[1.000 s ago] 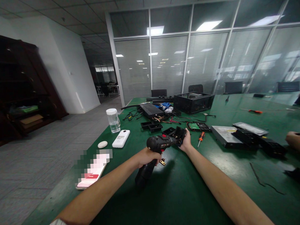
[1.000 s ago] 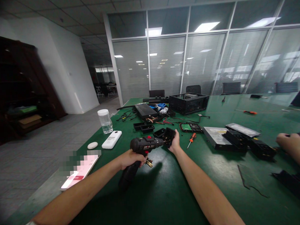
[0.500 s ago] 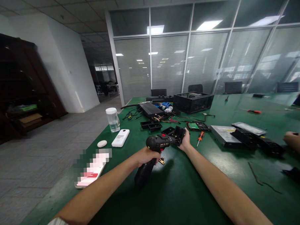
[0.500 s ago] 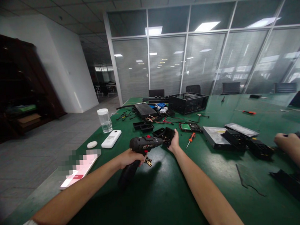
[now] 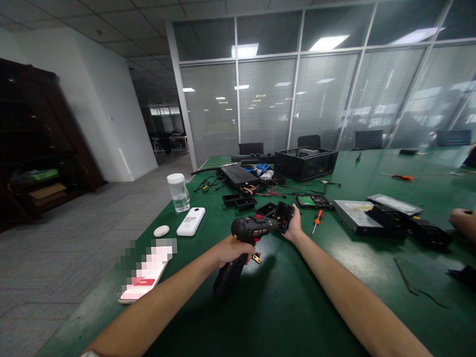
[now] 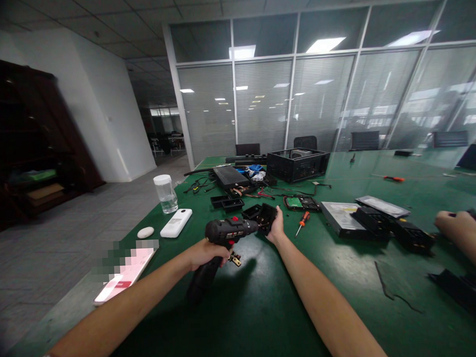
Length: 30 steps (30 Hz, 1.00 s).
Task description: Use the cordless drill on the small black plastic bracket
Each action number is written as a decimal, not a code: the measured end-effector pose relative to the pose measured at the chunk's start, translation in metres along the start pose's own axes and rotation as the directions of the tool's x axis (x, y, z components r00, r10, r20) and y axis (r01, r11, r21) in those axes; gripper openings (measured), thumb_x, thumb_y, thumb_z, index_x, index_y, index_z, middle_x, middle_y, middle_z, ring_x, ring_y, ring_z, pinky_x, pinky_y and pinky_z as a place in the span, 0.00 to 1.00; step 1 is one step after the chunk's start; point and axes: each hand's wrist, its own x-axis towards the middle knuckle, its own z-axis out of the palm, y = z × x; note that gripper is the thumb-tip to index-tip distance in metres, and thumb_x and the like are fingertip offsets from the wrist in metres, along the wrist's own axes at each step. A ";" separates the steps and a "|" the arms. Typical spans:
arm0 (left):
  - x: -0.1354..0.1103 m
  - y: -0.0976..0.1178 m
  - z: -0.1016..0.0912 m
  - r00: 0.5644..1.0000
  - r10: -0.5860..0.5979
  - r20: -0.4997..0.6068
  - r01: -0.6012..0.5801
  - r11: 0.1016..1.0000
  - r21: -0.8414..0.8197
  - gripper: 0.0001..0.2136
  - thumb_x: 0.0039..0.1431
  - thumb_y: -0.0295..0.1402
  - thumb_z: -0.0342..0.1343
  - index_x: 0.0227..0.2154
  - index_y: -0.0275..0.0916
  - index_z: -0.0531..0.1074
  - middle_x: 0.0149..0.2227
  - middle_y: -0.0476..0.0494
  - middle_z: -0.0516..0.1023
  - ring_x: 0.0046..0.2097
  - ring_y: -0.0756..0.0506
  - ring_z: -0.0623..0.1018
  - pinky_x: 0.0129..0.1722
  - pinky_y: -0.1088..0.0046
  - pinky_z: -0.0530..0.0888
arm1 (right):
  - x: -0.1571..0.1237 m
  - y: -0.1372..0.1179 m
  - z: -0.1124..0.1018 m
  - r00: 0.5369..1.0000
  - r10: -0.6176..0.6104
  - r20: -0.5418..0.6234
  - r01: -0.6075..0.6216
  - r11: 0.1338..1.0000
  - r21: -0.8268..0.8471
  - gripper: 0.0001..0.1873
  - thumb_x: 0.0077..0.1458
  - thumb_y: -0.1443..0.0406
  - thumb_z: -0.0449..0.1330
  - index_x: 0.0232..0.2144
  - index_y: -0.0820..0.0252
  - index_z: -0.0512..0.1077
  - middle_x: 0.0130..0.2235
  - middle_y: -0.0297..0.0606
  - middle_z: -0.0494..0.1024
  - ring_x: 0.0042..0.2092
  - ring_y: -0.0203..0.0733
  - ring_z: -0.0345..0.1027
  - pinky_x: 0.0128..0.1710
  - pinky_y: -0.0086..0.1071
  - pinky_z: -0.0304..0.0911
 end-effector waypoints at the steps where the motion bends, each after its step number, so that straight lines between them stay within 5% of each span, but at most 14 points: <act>1: 0.000 0.000 0.000 1.000 0.000 0.003 0.000 1.000 0.001 0.03 0.39 0.27 0.51 0.20 0.32 0.66 0.18 0.49 0.66 0.22 0.51 0.67 0.24 0.74 0.64 | 0.000 0.000 0.000 1.000 0.002 0.002 -0.002 1.000 -0.005 0.27 0.46 0.46 0.44 0.28 0.60 0.70 0.25 0.40 0.74 0.26 0.44 0.68 0.26 0.36 0.63; 30: 0.000 0.001 0.001 1.000 0.007 0.003 -0.007 1.000 -0.029 0.04 0.39 0.27 0.51 0.21 0.32 0.66 0.19 0.49 0.66 0.22 0.52 0.67 0.23 0.74 0.63 | 0.000 0.000 0.000 1.000 0.005 -0.009 -0.005 1.000 -0.008 0.27 0.48 0.46 0.42 0.27 0.59 0.70 0.25 0.39 0.74 0.27 0.44 0.68 0.27 0.37 0.63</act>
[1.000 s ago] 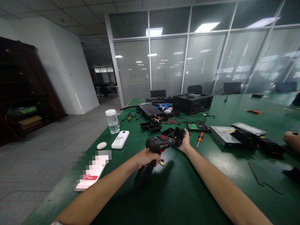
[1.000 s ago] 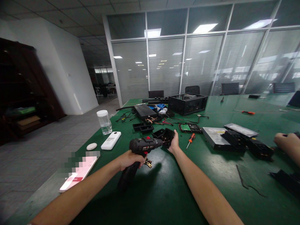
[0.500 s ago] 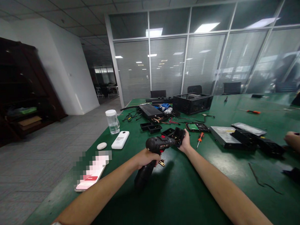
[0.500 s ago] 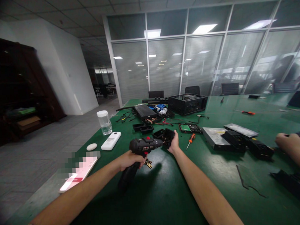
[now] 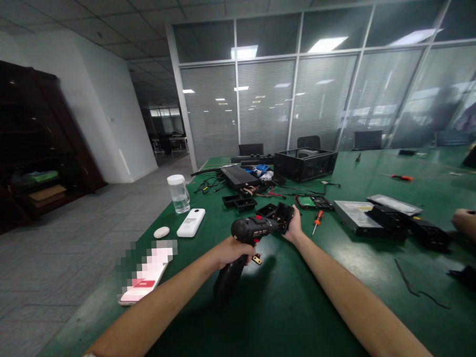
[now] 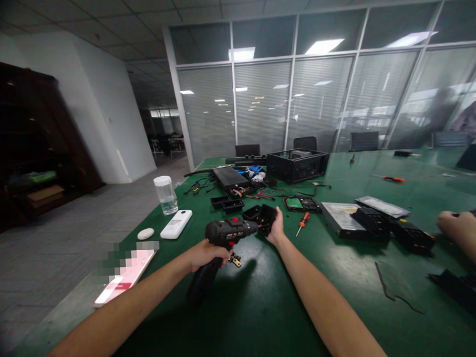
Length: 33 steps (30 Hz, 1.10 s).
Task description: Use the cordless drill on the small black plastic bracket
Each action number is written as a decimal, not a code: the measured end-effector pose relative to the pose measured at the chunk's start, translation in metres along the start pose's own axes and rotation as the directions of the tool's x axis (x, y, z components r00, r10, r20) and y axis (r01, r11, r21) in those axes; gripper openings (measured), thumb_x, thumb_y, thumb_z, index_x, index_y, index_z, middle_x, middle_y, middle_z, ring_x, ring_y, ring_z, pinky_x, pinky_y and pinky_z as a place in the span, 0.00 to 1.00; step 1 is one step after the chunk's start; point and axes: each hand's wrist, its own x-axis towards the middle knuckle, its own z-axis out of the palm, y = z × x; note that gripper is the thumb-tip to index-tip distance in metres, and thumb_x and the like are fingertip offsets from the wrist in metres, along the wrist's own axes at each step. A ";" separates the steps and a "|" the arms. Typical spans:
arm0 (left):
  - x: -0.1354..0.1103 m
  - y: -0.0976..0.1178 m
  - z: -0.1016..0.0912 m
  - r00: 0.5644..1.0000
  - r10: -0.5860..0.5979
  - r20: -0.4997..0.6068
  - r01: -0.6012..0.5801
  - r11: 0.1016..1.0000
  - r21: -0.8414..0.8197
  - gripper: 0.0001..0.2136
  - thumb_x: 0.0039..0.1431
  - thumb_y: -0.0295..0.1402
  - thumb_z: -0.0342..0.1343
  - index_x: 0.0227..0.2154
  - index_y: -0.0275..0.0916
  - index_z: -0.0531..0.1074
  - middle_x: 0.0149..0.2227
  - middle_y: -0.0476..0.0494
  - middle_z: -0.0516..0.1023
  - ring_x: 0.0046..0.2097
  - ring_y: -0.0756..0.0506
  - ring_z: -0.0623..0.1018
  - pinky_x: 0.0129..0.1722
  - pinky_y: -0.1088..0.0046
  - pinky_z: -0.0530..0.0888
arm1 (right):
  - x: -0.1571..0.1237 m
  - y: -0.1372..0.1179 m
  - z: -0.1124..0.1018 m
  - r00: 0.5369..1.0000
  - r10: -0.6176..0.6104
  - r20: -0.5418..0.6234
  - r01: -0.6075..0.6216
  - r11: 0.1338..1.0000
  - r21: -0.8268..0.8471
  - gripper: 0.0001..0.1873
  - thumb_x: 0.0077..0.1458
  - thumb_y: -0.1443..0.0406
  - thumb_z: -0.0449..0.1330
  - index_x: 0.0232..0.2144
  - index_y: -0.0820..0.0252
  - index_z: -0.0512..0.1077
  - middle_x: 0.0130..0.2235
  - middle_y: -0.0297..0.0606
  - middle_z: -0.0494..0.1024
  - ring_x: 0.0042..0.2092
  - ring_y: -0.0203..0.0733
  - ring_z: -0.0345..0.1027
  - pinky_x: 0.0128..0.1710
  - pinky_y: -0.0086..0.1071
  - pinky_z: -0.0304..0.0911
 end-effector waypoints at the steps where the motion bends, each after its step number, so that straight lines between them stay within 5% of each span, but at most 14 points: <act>1: 0.000 0.000 0.000 1.000 -0.001 0.003 0.001 1.000 0.000 0.04 0.39 0.27 0.51 0.21 0.32 0.66 0.19 0.49 0.66 0.22 0.52 0.67 0.23 0.74 0.63 | 0.000 0.000 0.000 1.000 -0.001 0.001 0.001 1.000 -0.001 0.27 0.48 0.46 0.42 0.27 0.59 0.70 0.24 0.39 0.74 0.27 0.44 0.68 0.27 0.37 0.63; 33: -0.001 0.002 0.002 1.000 -0.019 -0.021 0.020 0.999 0.030 0.04 0.38 0.28 0.52 0.21 0.32 0.66 0.18 0.49 0.66 0.22 0.52 0.66 0.24 0.74 0.64 | 0.001 0.000 0.000 1.000 -0.011 -0.004 0.011 1.000 -0.001 0.26 0.48 0.46 0.43 0.28 0.59 0.70 0.25 0.38 0.75 0.27 0.44 0.68 0.27 0.38 0.64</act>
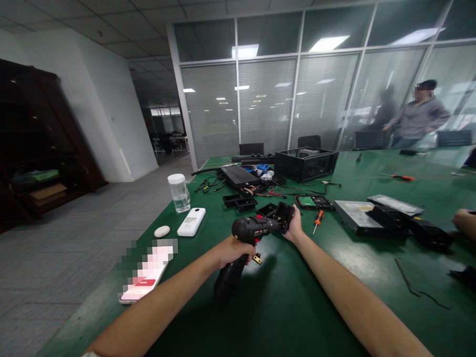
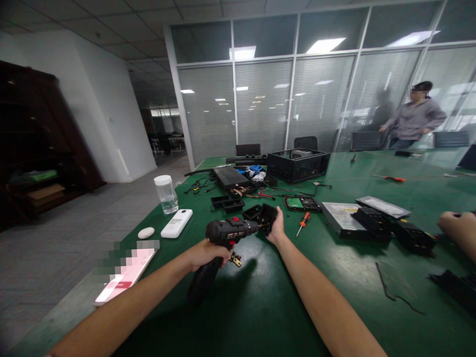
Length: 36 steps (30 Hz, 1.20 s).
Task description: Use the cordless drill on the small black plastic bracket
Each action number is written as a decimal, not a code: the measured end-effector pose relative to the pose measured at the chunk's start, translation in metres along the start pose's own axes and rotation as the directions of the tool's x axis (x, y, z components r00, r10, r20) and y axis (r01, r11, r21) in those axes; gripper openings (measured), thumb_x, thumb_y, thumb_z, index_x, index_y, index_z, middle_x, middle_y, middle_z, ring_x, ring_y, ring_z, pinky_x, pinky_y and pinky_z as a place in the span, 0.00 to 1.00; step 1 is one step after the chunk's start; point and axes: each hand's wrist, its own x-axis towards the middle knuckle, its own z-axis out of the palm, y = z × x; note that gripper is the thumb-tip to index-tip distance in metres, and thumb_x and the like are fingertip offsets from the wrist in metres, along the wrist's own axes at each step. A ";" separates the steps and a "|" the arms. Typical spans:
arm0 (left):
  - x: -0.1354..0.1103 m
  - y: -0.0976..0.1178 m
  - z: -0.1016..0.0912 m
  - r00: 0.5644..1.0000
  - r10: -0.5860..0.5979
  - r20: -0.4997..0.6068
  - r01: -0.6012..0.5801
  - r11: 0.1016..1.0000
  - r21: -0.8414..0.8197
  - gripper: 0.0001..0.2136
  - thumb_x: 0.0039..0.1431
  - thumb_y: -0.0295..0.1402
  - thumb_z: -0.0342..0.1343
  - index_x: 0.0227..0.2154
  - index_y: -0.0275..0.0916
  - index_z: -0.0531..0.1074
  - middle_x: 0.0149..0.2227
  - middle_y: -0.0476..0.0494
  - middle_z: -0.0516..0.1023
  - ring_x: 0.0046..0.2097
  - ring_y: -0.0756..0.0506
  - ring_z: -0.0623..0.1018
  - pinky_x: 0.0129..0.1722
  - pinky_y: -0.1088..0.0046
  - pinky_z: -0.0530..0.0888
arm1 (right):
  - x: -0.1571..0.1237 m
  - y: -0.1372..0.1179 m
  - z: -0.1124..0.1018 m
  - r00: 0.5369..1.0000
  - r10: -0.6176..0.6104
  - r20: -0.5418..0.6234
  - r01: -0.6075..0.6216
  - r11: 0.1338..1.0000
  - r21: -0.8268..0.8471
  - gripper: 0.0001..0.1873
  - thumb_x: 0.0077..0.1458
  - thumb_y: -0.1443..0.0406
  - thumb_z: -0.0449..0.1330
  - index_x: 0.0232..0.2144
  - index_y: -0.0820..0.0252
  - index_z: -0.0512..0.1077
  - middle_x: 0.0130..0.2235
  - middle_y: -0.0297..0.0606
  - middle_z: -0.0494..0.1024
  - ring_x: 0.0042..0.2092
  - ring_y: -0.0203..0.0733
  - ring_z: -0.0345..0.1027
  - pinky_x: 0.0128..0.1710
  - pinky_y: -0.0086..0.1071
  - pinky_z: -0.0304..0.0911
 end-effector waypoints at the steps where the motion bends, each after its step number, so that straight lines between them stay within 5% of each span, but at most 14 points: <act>1: 0.000 -0.001 0.000 1.000 0.003 0.000 -0.003 1.000 0.000 0.04 0.39 0.28 0.52 0.21 0.32 0.66 0.18 0.49 0.66 0.22 0.52 0.66 0.24 0.74 0.64 | 0.000 0.000 0.000 1.000 -0.002 0.000 0.002 1.000 0.000 0.26 0.48 0.46 0.43 0.28 0.59 0.70 0.25 0.38 0.75 0.27 0.44 0.68 0.27 0.37 0.64; 36: -0.001 0.001 0.001 1.000 0.003 -0.002 -0.003 1.000 -0.002 0.04 0.38 0.29 0.53 0.20 0.32 0.66 0.17 0.49 0.66 0.21 0.52 0.67 0.23 0.75 0.64 | 0.001 0.000 -0.002 1.000 0.003 -0.001 -0.003 1.000 0.021 0.26 0.46 0.46 0.45 0.29 0.60 0.70 0.25 0.40 0.75 0.27 0.44 0.68 0.27 0.37 0.63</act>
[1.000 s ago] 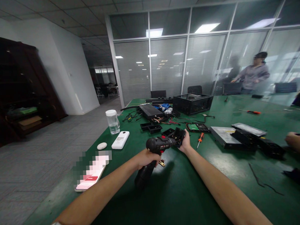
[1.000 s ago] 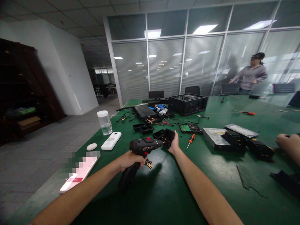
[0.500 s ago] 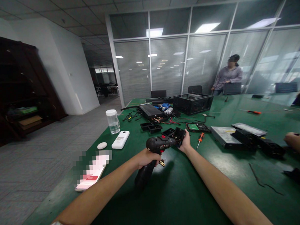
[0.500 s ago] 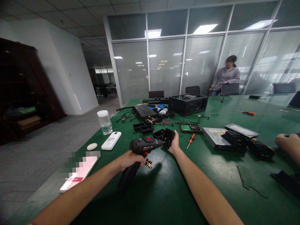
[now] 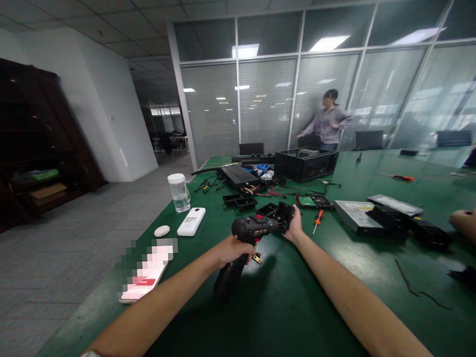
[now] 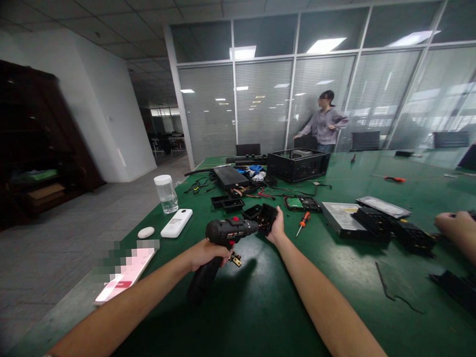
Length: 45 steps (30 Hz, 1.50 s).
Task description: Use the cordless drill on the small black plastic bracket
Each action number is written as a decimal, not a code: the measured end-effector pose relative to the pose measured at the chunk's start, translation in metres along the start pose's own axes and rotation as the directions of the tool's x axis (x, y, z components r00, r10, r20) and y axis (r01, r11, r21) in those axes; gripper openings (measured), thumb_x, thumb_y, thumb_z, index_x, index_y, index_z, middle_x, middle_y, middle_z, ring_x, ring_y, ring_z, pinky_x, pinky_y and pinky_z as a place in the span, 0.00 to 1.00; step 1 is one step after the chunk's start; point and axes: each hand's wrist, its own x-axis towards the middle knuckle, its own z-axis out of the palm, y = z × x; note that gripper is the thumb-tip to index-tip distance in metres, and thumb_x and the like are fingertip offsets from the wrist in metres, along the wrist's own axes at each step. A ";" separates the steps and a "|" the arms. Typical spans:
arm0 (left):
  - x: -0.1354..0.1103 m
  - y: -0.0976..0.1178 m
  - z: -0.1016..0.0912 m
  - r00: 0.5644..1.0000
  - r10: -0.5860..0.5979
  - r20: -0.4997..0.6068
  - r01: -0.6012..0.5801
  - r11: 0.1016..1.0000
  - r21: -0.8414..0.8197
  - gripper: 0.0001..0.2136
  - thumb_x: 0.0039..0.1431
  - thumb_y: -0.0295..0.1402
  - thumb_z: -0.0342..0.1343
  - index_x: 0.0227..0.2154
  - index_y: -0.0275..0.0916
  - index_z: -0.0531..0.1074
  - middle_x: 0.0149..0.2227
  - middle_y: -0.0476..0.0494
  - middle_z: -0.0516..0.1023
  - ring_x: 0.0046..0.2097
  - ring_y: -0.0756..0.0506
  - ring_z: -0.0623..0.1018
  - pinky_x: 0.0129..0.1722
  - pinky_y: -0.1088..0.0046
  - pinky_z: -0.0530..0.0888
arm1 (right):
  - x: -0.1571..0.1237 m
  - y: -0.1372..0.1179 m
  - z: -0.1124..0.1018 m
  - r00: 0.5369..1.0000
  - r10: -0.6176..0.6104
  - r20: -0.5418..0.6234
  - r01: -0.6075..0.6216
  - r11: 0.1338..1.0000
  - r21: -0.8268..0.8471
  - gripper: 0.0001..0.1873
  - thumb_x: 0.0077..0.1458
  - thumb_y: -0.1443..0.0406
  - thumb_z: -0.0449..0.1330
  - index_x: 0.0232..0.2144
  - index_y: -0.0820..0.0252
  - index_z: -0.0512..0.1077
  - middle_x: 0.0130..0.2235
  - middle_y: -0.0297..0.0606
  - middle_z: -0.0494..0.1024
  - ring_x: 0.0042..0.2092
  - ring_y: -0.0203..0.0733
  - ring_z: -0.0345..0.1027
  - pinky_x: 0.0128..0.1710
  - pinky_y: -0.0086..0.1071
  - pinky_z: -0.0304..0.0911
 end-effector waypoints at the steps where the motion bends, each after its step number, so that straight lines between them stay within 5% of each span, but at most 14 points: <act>1: 0.000 0.001 0.000 1.000 0.000 0.001 0.000 1.000 -0.002 0.04 0.38 0.29 0.53 0.19 0.32 0.66 0.18 0.49 0.66 0.21 0.52 0.67 0.23 0.75 0.63 | 0.000 0.000 0.000 1.000 0.004 0.001 -0.004 1.000 -0.002 0.26 0.46 0.46 0.45 0.29 0.60 0.70 0.25 0.40 0.75 0.27 0.44 0.68 0.27 0.37 0.64; 45: -0.001 0.001 0.000 1.000 0.017 0.020 -0.017 1.000 -0.020 0.04 0.38 0.27 0.52 0.20 0.32 0.66 0.17 0.50 0.66 0.22 0.52 0.66 0.23 0.74 0.63 | -0.001 -0.002 0.001 1.000 0.008 0.017 -0.008 1.000 -0.006 0.27 0.47 0.46 0.42 0.28 0.59 0.69 0.23 0.38 0.74 0.26 0.42 0.67 0.27 0.35 0.63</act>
